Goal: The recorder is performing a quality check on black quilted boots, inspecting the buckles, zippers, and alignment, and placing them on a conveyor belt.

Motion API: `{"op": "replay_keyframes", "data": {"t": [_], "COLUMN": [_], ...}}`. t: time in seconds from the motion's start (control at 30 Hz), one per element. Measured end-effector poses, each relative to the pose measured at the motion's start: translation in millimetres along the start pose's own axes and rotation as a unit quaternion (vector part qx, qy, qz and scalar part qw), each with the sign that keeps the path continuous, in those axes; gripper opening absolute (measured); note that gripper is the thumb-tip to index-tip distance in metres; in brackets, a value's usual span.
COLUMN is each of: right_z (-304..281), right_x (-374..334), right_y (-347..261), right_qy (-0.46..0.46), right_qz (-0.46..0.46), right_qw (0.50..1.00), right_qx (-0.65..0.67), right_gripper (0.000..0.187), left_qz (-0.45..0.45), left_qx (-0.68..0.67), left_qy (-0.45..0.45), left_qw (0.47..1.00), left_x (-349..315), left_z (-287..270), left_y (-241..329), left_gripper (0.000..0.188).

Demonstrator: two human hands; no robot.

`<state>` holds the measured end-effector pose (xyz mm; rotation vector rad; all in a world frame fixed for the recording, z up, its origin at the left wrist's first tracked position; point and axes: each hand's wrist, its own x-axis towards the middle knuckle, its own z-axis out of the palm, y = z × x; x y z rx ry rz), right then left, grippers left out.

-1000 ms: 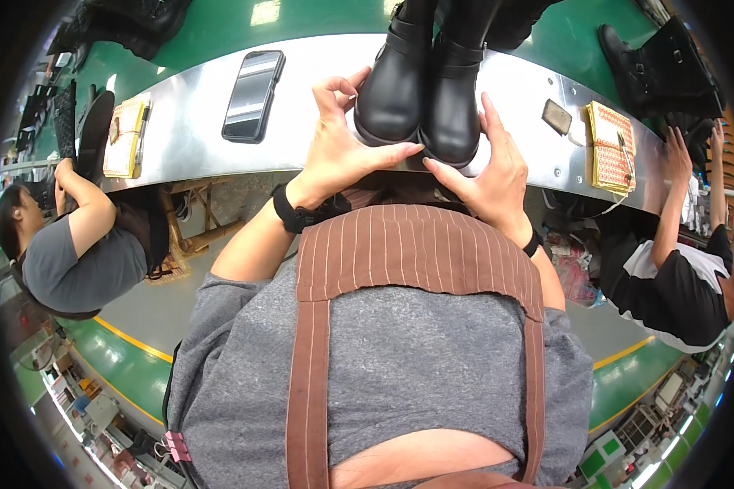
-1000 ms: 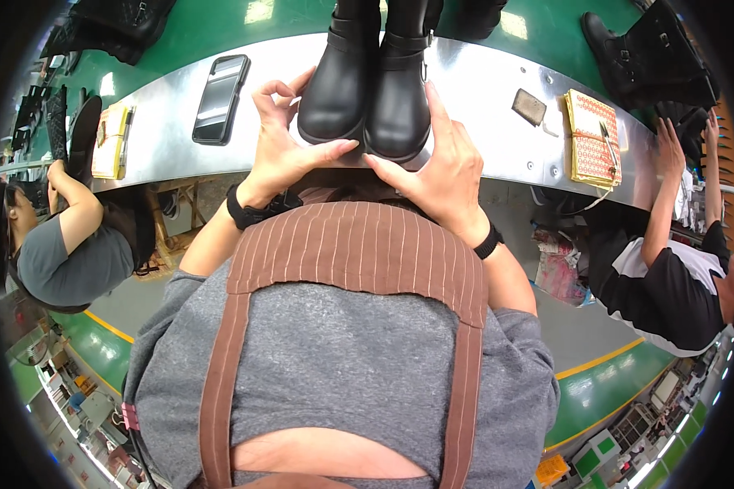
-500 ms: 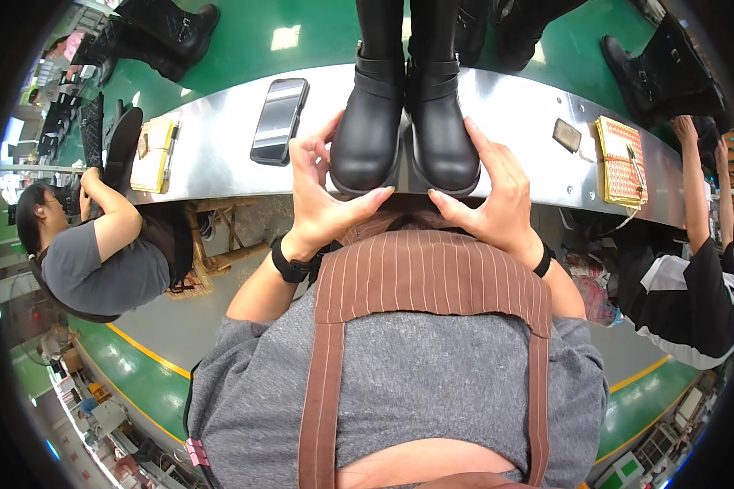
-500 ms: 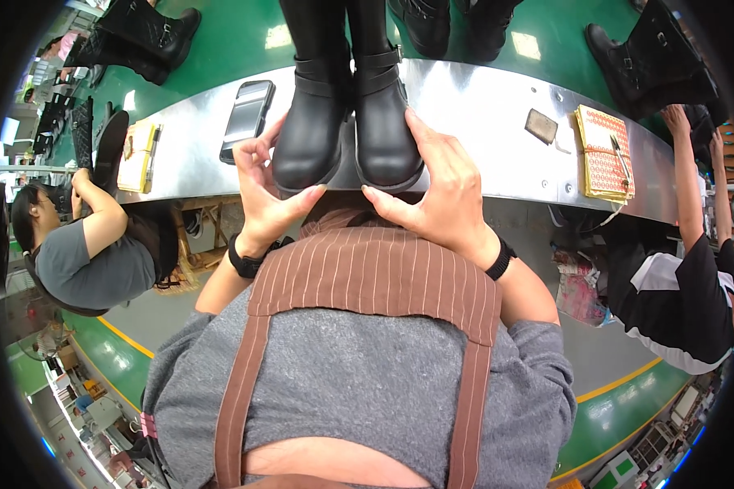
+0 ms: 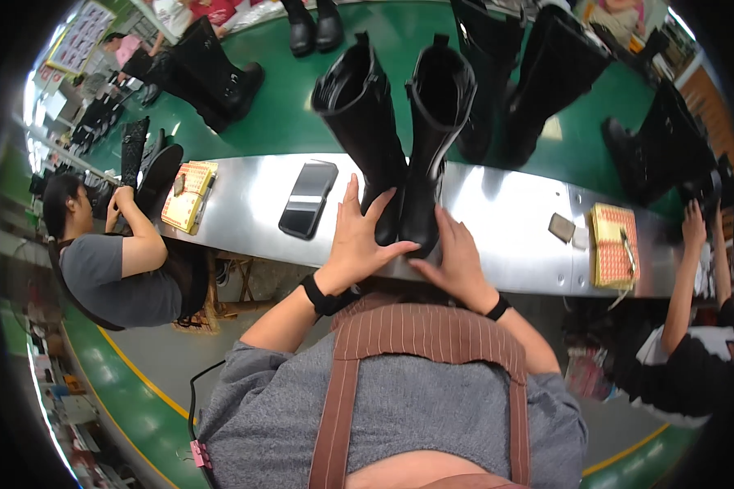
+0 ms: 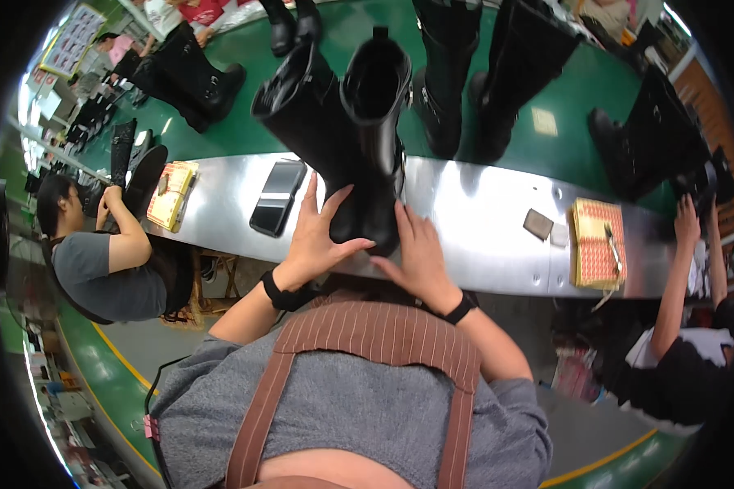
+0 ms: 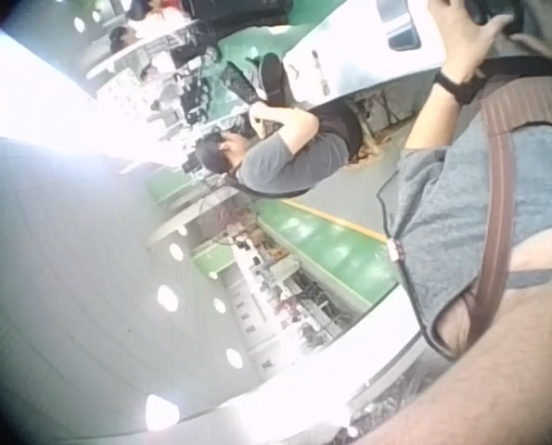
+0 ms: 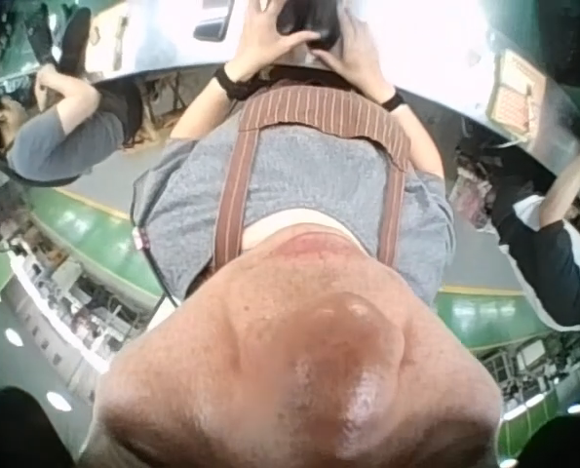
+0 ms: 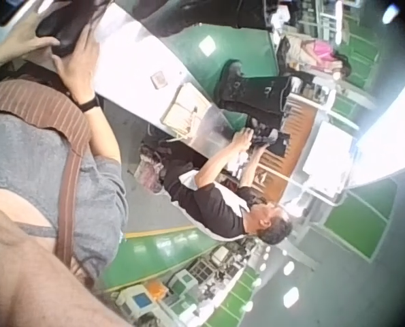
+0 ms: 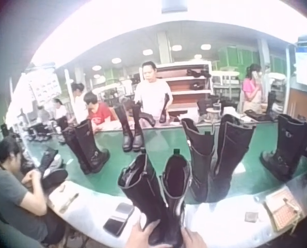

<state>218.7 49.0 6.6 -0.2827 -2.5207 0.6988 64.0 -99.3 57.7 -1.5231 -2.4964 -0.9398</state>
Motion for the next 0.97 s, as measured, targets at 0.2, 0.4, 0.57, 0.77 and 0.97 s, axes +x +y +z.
{"op": "replay_keyframes", "data": {"t": [0.2, 0.4, 0.57, 0.77, 0.97], "right_z": [-7, -32, -53, -41, -23], "right_x": [-6, -30, -53, -39, -68], "right_y": [-6, 19, 48, 52, 95], "right_qy": [-0.11, -0.015, 0.129, 0.148, -0.059], "right_qz": [-0.033, 0.02, 0.157, 0.135, 0.213], "right_qw": [0.993, 0.993, 0.975, 0.979, 0.975], "right_qx": [0.039, 0.119, 0.089, 0.028, -0.017], "right_gripper": [0.088, 0.05, 0.02, 0.008, 0.014], "left_qz": [-0.115, -0.122, -0.117, -0.147, -0.263], "left_qx": [0.037, -0.146, -0.217, -0.11, -0.027], "left_qy": [0.021, 0.068, 0.14, 0.085, 0.13], "left_qw": [0.992, 0.979, 0.959, 0.979, 0.956], "left_x": [47, 57, 97, 258, 437], "left_z": [23, 28, 7, 8, 61], "left_y": [29, -7, -37, -85, -152], "left_gripper": [0.089, 0.065, 0.074, 0.079, 0.069]}}
